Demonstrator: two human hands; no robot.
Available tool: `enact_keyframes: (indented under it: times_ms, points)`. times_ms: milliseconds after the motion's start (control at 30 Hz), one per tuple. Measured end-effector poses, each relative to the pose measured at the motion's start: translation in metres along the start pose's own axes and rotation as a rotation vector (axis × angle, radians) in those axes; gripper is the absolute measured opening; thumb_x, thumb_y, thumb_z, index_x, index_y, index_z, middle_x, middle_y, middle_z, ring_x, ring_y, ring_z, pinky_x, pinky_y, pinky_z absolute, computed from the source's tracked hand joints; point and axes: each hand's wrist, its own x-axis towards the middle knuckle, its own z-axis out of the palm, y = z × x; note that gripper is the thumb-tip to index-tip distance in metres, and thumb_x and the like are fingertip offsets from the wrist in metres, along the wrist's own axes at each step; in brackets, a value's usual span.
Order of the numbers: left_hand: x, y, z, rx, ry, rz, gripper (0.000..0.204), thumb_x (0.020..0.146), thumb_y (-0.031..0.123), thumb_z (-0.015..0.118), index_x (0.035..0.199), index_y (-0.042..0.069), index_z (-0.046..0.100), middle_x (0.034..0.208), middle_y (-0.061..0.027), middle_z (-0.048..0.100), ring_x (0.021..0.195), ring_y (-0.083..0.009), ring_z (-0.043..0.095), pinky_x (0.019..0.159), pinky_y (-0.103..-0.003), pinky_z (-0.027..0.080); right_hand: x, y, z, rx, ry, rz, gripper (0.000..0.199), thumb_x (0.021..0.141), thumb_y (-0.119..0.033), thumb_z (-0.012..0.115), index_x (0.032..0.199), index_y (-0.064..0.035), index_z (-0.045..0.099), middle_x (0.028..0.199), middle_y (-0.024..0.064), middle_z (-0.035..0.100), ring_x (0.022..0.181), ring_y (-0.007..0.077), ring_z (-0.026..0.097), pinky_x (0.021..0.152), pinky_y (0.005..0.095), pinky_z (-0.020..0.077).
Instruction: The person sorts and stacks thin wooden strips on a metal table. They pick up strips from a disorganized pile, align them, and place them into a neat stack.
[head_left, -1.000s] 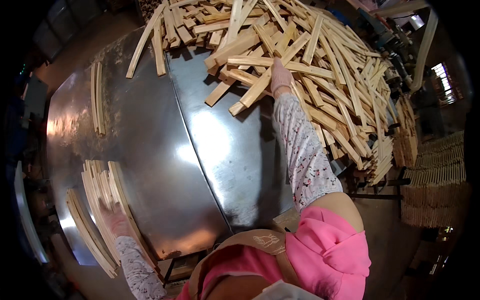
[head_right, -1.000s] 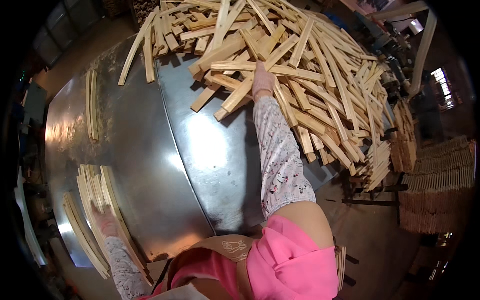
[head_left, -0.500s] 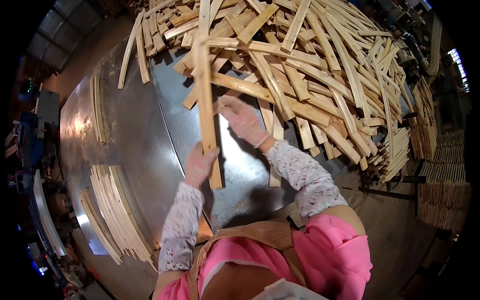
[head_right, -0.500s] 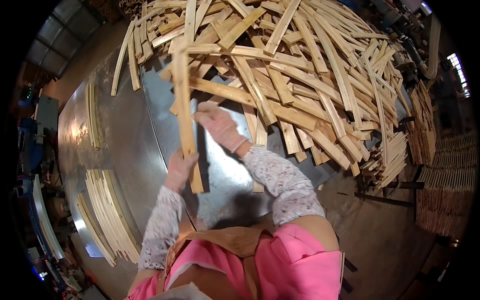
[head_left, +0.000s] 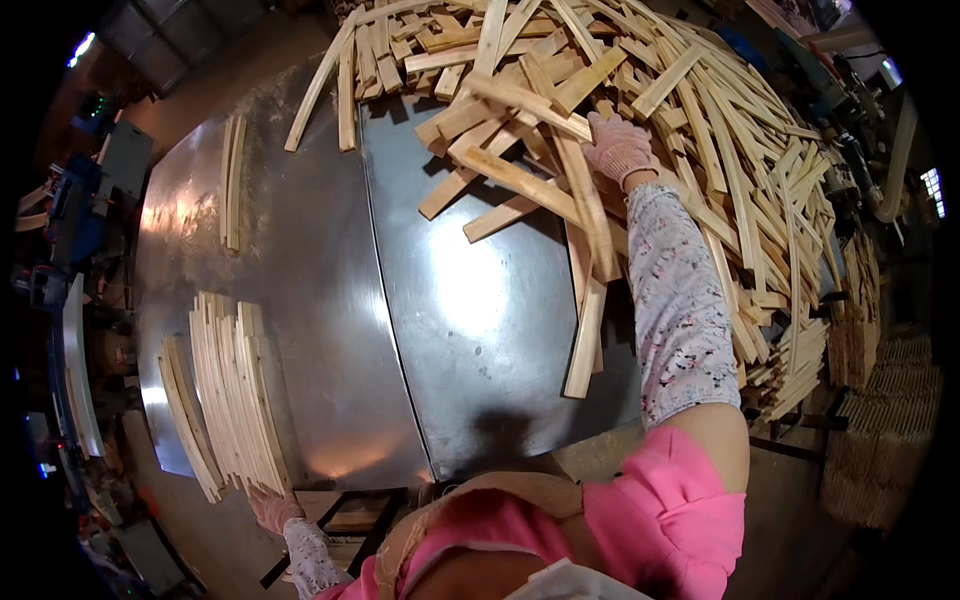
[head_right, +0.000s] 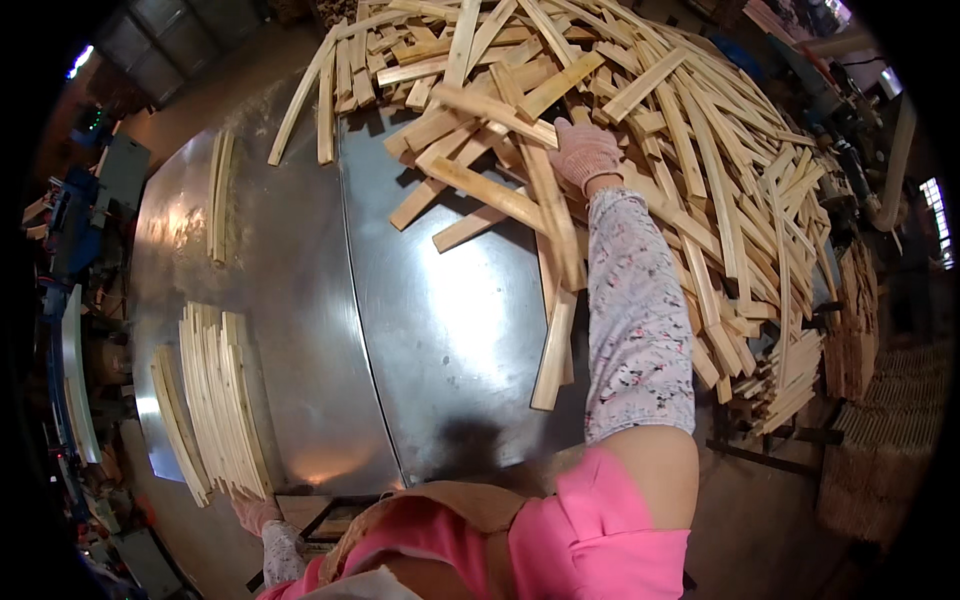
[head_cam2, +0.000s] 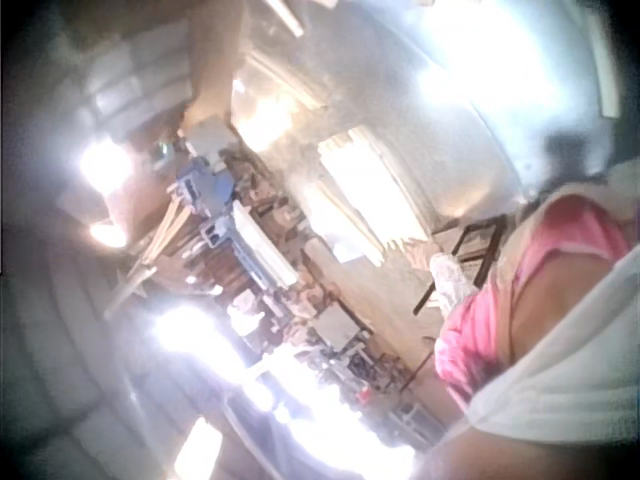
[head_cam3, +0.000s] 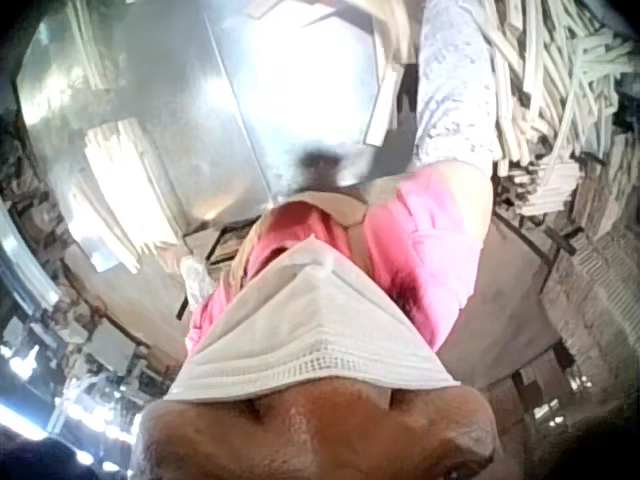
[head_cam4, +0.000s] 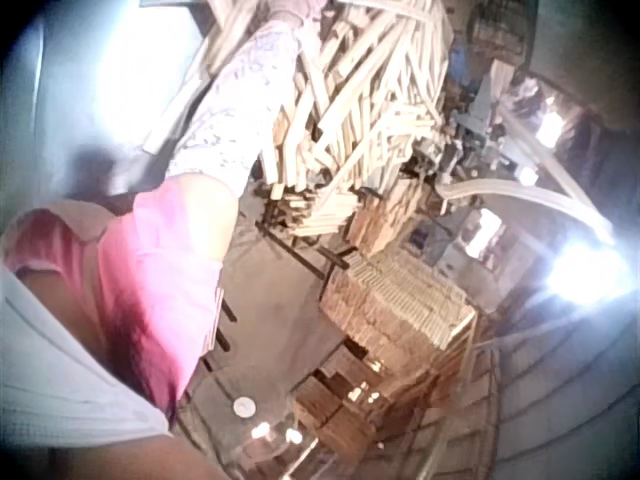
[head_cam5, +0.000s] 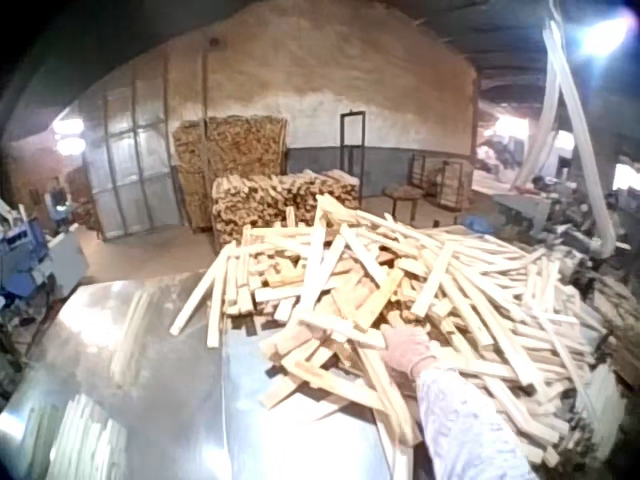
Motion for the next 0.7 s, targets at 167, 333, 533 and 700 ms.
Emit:
enact_keyframes:
  times_ms: [167, 333, 533, 700]
  points:
    - [0.003, 0.114, -0.03, -0.368, -0.105, 0.003, 0.074, 0.101, 0.02, 0.069, 0.165, 0.002, 0.035, 0.167, -0.0209, 0.044, 0.154, -0.0389, 0.041, 0.128, -0.046, 0.032, -0.068, -0.012, 0.041, 0.301, 0.074, 0.091, 0.079, 0.09, -0.054, 0.073, 0.149, -0.0058, 0.052, 0.122, 0.0265, 0.073, 0.116, 0.0432, 0.071, 0.099, 0.0508, 0.0557]
    - [-0.02, 0.27, -0.024, -1.141, -0.196, 0.282, 0.06, 0.096, 0.016, 0.075, 0.149, -0.003, 0.055, 0.148, -0.022, 0.062, 0.139, -0.0336, 0.059, 0.117, -0.043, 0.047, -0.093, -0.113, 0.034, 0.279, -0.011, 0.144, 0.08, 0.091, -0.038, 0.077, 0.155, -0.0039, 0.044, 0.133, 0.0273, 0.069, 0.122, 0.0418, 0.07, 0.102, 0.0505, 0.0552]
    - [-0.053, 0.443, -0.099, -1.349, -0.641, 0.53, 0.077, 0.107, 0.047, 0.055, 0.158, -0.009, 0.041, 0.142, -0.0235, 0.066, 0.131, -0.0353, 0.064, 0.116, -0.038, 0.045, -0.198, -0.215, 0.092, 0.982, -0.241, -0.086, 0.091, 0.088, -0.031, 0.081, 0.161, 0.0041, 0.04, 0.143, 0.0305, 0.064, 0.135, 0.0397, 0.061, 0.113, 0.04, 0.0469]
    - [-0.038, 0.394, -0.063, -1.615, -1.43, 0.175, 0.043, 0.102, 0.037, 0.067, 0.13, 0.005, 0.058, 0.095, -0.0087, 0.066, 0.072, -0.0186, 0.063, 0.064, -0.034, 0.055, -0.257, -0.281, 0.092, 1.769, -0.654, 0.185, 0.052, 0.099, -0.017, 0.067, 0.147, 0.0003, 0.057, 0.096, 0.0097, 0.067, 0.071, 0.0147, 0.063, 0.062, 0.0298, 0.0558]
